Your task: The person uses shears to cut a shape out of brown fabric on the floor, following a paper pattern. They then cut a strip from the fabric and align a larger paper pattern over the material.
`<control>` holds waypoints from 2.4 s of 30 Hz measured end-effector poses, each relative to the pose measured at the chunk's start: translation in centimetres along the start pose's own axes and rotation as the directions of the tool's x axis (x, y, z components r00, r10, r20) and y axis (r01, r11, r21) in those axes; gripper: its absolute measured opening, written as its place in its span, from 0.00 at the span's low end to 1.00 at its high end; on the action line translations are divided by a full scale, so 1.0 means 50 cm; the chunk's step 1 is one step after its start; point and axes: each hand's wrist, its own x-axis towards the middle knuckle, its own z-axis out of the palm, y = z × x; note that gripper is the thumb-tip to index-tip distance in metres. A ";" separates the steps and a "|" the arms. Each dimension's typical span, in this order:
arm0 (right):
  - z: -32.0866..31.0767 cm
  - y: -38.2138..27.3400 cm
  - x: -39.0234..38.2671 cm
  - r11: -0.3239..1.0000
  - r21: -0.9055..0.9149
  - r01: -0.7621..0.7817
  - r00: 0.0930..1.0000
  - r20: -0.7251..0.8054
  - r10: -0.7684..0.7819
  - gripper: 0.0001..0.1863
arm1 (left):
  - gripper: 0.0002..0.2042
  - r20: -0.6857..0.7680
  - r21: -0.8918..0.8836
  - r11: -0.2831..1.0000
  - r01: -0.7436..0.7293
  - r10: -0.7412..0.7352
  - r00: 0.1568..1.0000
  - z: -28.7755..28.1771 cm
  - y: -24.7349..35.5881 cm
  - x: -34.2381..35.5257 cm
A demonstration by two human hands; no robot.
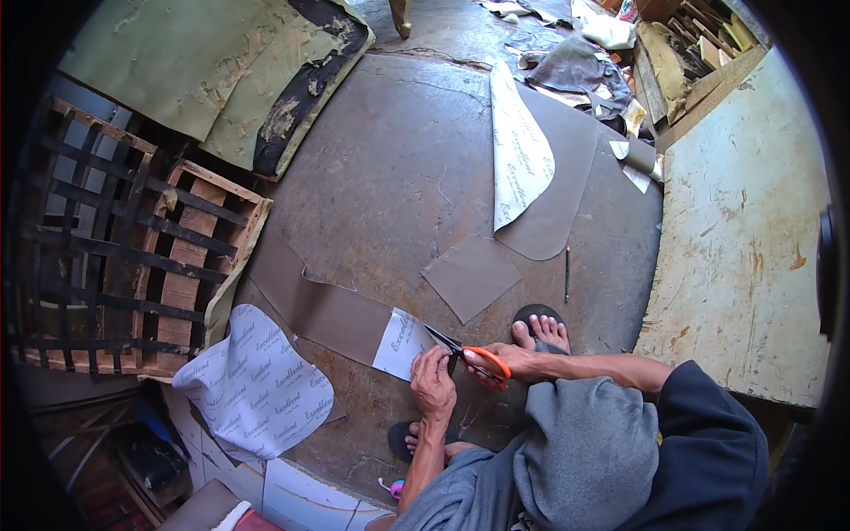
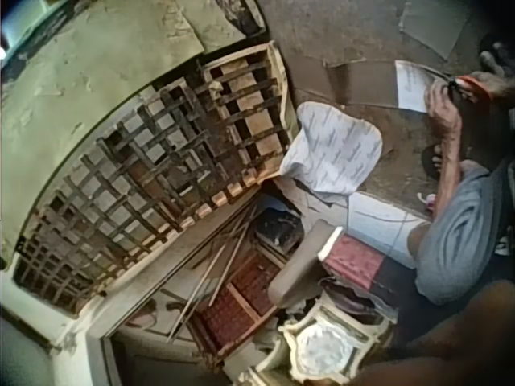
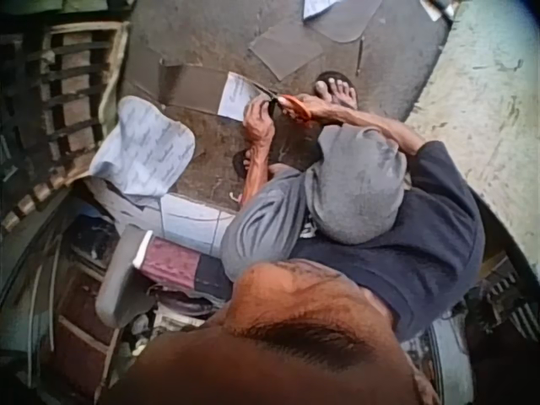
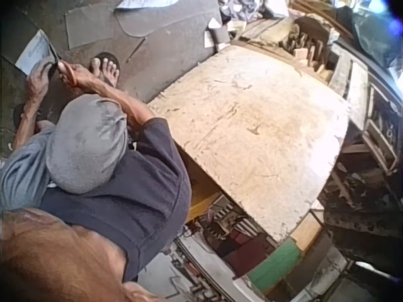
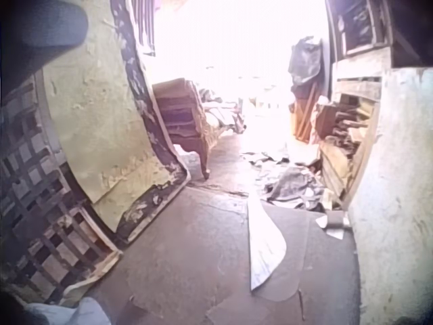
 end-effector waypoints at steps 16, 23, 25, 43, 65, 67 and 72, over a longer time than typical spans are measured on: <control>0.008 -0.006 0.013 0.999 0.015 0.029 0.999 0.028 -0.030 0.35 | 0.05 0.026 -0.017 1.000 -0.008 0.009 1.000 -0.013 0.007 -0.014; -0.004 -0.002 0.018 0.994 0.030 0.101 0.992 0.078 -0.103 0.34 | 0.05 0.040 -0.059 0.998 0.007 -0.004 0.999 -0.020 0.014 -0.019; 0.004 0.010 0.033 0.989 0.121 0.081 0.995 0.041 -0.086 0.33 | 0.04 0.047 -0.040 0.999 -0.018 0.020 0.999 -0.026 0.016 -0.018; 0.007 -0.007 0.065 0.979 0.178 0.097 0.987 0.113 -0.118 0.31 | 0.04 0.072 -0.042 0.998 -0.042 0.045 0.996 -0.058 0.037 -0.031; 0.011 -0.029 0.096 0.983 0.098 0.157 0.977 0.130 -0.169 0.34 | 0.04 0.078 -0.025 0.999 -0.021 0.022 0.997 -0.109 0.049 -0.058; 0.002 -0.022 0.092 0.985 0.091 0.149 0.976 0.148 -0.162 0.34 | 0.04 0.059 -0.021 1.000 -0.020 0.021 0.998 -0.122 0.051 -0.067; 0.014 -0.023 0.102 0.981 0.172 0.088 0.971 0.206 -0.123 0.33 | 0.04 0.061 -0.026 1.000 -0.006 0.007 0.998 -0.135 0.063 -0.080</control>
